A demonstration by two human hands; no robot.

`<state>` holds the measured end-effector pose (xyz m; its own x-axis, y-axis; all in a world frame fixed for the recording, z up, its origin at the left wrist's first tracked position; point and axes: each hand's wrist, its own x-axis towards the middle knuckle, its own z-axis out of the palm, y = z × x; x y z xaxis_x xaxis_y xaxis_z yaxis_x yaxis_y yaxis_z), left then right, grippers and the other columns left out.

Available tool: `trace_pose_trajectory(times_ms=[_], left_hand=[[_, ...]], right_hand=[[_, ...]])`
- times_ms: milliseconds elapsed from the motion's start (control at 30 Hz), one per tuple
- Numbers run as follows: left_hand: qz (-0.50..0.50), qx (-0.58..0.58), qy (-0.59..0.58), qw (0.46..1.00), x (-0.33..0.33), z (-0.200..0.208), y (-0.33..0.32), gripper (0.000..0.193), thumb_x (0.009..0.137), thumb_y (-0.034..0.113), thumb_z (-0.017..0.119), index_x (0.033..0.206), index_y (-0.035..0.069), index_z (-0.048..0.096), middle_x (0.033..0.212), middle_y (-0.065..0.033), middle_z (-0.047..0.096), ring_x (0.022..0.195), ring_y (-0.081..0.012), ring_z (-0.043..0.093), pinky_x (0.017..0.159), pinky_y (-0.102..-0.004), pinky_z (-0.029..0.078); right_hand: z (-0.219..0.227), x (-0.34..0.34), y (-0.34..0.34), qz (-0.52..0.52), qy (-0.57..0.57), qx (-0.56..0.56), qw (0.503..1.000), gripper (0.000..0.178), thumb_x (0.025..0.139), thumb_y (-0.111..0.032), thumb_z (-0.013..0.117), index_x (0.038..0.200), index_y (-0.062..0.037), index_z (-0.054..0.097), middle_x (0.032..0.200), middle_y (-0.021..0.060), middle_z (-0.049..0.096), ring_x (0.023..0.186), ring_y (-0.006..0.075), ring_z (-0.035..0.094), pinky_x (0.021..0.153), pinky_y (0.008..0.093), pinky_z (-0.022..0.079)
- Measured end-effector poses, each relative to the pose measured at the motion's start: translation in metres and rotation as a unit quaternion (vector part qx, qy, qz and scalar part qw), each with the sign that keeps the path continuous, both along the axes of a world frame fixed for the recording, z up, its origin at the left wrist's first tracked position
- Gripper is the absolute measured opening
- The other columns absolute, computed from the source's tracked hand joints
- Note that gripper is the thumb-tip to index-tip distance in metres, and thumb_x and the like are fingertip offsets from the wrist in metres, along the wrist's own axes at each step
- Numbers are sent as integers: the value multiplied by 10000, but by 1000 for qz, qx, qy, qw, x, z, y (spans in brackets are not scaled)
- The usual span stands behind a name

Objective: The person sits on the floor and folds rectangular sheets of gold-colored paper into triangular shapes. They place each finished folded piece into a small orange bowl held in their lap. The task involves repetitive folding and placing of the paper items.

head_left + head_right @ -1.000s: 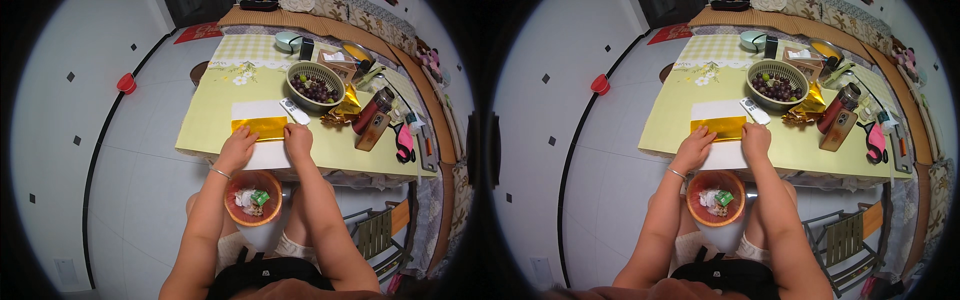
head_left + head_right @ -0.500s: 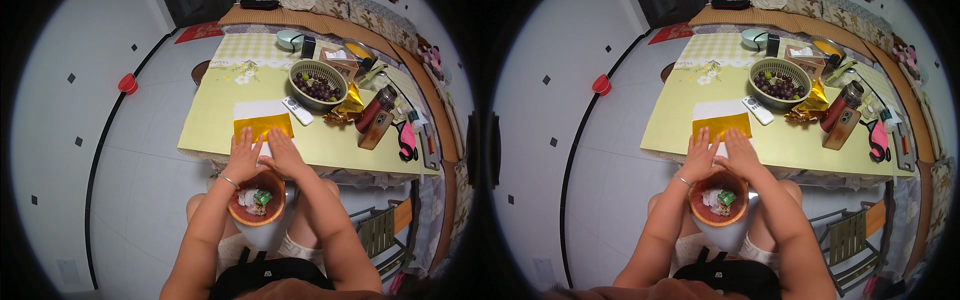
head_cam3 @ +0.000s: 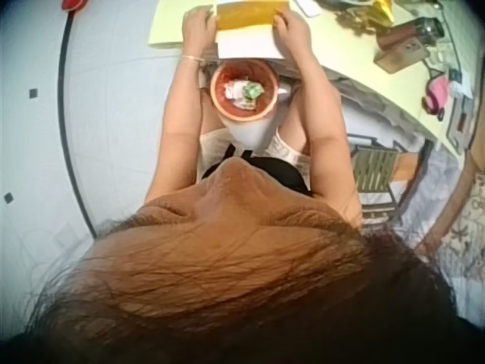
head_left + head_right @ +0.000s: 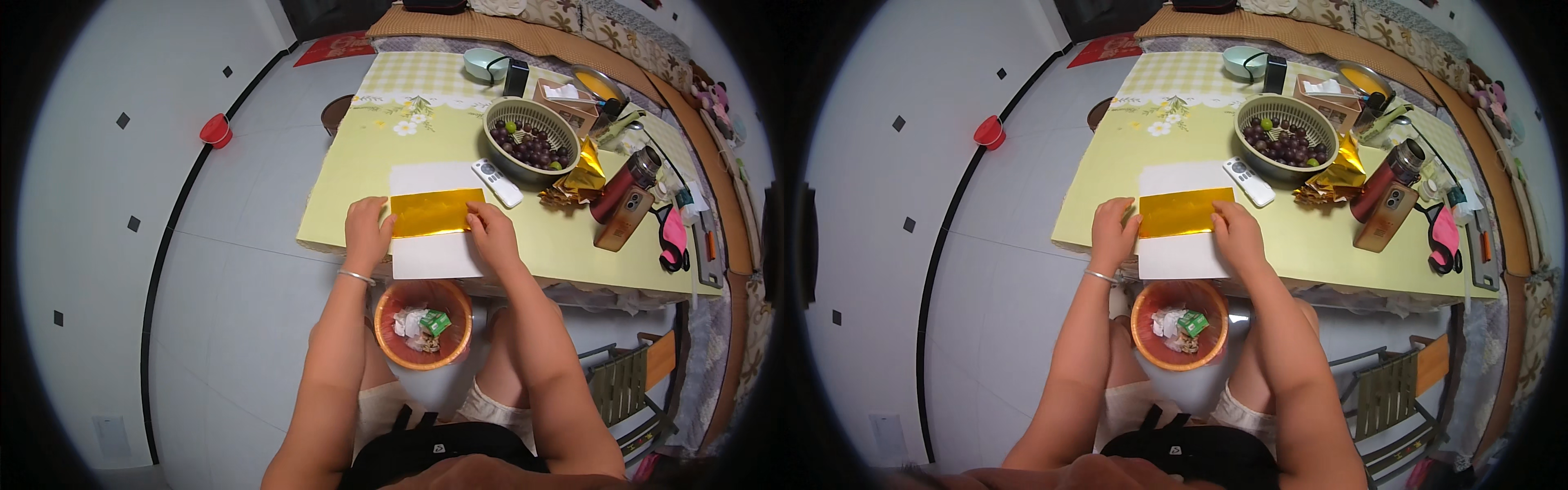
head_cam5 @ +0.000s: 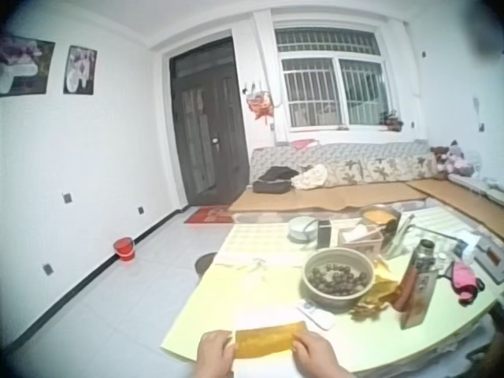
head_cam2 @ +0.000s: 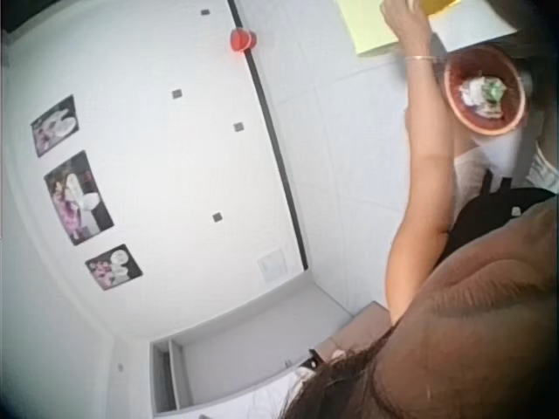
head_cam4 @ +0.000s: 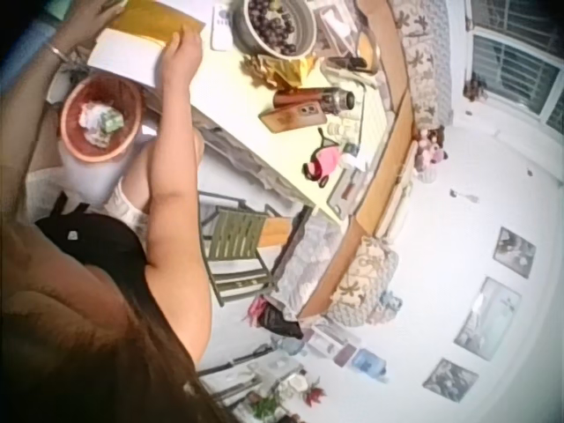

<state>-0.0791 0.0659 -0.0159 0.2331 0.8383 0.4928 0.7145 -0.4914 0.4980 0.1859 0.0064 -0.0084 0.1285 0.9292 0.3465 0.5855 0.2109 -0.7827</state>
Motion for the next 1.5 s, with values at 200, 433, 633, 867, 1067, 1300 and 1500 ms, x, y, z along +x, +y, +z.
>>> trace_pose_trajectory(times_ms=[200, 433, 633, 867, 1067, 1300, 1500], left_hand=[[55, -64, 27, 996, 18, -9, 21, 449, 766, 199, 787, 1181, 74, 669, 1201, -112, 594, 1185, -321, 504, 1019, -439, 410], [87, -91, 43, 991, 23, 5, 22, 344, 704, 172, 805, 1022, 98, 696, 1080, -98, 615, 1074, -315, 546, 934, -423, 454], [74, -78, -112, 988, 16, -6, 24, 134, 686, 41, 776, 753, 36, 660, 819, -74, 634, 803, -247, 618, 755, -381, 507], [-46, -289, -409, 864, 12, -3, 11, 110, 867, -77, 642, 944, 1, 654, 795, -57, 664, 634, -111, 647, 524, -239, 521], [-10, -326, -520, 789, 23, 15, -15, 55, 932, -54, 605, 967, -29, 640, 861, -104, 692, 813, -181, 735, 639, -216, 603], [-13, -354, -509, 784, 17, 9, -11, 62, 941, 7, 645, 889, -27, 648, 879, -86, 693, 799, -171, 731, 661, -213, 603], [-10, -350, -484, 802, 14, 4, -8, 96, 948, 10, 639, 855, -14, 633, 846, -76, 683, 795, -160, 726, 639, -206, 583]], right_hand=[[-19, 0, 16, -43, 64, -55, 996, 291, 917, -127, 636, 1177, 0, 663, 1055, 176, 698, 907, 305, 686, 831, 377, 542], [-13, -1, 9, -45, 50, -64, 996, 311, 906, -125, 653, 1194, -8, 661, 980, 140, 699, 856, 266, 682, 801, 355, 540], [-30, 7, 16, -21, 78, -62, 995, 379, 933, -66, 623, 1293, 46, 587, 873, 76, 678, 769, 142, 665, 713, 272, 550], [-24, 4, 21, -50, 208, -83, 973, 480, 941, -60, 571, 1396, 60, 478, 806, 110, 686, 664, 170, 647, 638, 299, 526], [-6, 9, 19, -28, 351, -147, 924, 325, 991, -22, 489, 1305, 50, 528, 850, 83, 691, 633, 111, 625, 584, 234, 521], [-4, 18, 18, 0, 393, -161, 906, 134, 1010, -78, 538, 1085, 10, 606, 851, 94, 701, 643, 132, 651, 582, 237, 535], [0, 18, 15, -17, 382, -178, 907, 132, 1014, -117, 564, 906, -42, 575, 812, 120, 708, 631, 158, 682, 540, 250, 545]])
